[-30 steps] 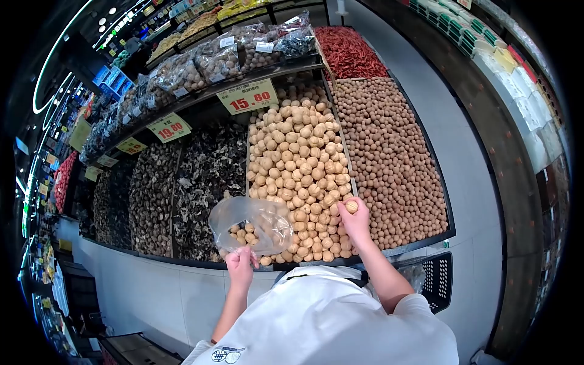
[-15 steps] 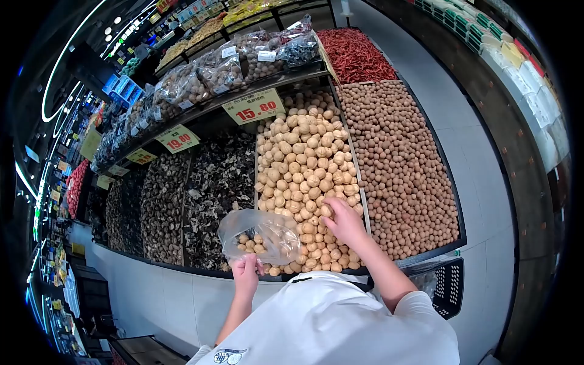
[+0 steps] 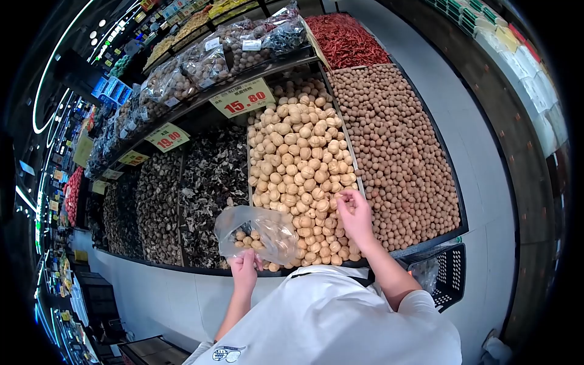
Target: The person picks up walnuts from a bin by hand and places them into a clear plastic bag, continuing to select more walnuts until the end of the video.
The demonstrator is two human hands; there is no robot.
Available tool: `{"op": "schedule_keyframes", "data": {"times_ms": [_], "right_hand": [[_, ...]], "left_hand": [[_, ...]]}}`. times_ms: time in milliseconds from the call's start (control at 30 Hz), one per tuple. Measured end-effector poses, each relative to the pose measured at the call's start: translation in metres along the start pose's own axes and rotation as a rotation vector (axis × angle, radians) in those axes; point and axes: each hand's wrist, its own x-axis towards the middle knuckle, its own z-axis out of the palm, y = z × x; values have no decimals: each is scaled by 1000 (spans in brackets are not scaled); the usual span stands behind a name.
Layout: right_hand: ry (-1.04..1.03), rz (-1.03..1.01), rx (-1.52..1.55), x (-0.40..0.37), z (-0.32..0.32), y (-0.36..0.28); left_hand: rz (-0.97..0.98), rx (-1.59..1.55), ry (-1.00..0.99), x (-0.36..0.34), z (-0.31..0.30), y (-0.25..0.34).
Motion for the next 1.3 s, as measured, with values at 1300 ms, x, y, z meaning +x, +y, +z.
{"op": "schedule_keyframes", "data": {"times_ms": [1300], "right_hand": [[-367, -730, -511, -18, 66, -20]], "left_hand": [[47, -47, 0, -14, -4, -7]]}}
